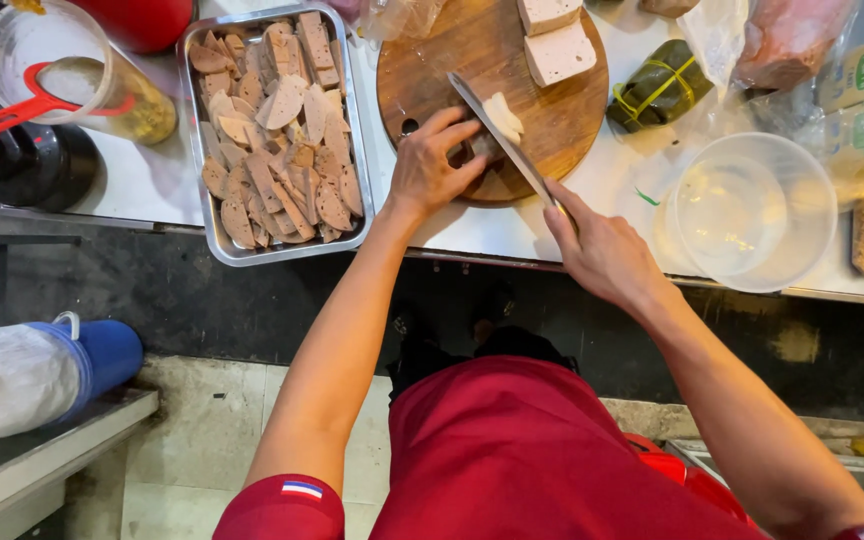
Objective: Slicing various types of Vietnamese sausage and processed meats on a wooden cutting board using a knife.
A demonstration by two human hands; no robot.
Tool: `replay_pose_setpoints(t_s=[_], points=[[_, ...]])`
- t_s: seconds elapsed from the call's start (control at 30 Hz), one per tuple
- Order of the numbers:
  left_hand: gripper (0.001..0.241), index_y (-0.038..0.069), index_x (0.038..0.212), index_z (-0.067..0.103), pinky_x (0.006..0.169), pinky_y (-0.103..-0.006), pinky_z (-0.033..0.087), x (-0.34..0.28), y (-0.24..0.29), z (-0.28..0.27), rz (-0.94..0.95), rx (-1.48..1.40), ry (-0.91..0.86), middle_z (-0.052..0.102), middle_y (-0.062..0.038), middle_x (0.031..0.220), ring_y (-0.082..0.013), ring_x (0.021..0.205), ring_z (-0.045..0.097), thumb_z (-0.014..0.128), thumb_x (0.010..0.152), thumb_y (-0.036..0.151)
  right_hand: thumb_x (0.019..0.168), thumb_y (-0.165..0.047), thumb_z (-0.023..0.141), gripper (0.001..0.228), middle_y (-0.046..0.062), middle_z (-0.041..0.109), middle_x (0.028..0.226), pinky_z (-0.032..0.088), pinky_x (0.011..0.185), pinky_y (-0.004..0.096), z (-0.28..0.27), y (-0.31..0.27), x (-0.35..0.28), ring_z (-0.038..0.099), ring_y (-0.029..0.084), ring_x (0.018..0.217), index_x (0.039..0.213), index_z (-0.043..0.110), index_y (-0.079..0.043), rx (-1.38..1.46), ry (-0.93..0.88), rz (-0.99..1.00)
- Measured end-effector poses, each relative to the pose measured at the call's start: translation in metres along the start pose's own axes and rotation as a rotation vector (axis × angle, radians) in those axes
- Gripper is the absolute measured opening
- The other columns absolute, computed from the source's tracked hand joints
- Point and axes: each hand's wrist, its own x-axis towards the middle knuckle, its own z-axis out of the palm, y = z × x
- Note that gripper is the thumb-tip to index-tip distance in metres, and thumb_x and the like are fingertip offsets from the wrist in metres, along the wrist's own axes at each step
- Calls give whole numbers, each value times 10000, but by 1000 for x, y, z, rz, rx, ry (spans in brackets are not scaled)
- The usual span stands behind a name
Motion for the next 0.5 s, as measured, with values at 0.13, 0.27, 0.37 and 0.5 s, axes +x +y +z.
replay_pose_setpoints(t_s=[0.13,0.27,0.37,0.5], points=[[414,39,1130,758,933,-381,594,-2,4,-5,-17,-25,2,693,-154,1293,-322,1068,726,855,792,256,1027,-423,425,529,323,707,952,519,837,570,-2,8,-30,665,539,893,1511,483,-217,13,-4,9],[385,31,1110,761,943,-378,593,-1,2,-4,0,-50,0,694,-138,1321,-327,1096,730,850,794,232,1034,-418,429,519,317,717,961,511,867,570,-2,16,-34,664,537,918,1512,491,-225,12,-33,27],[392,34,1116,765,957,-382,587,-1,-5,-2,5,-34,12,688,-149,1317,-332,1105,725,854,791,234,1039,-416,431,508,307,716,1010,512,876,561,4,19,-16,658,538,947,1496,504,-208,49,-19,-43],[405,45,1154,762,978,-388,573,0,2,-6,35,-29,10,682,-168,1296,-332,1114,715,852,811,240,1060,-421,448,487,322,699,1066,507,904,556,14,15,32,646,539,1011,1481,530,-191,74,22,-107]])
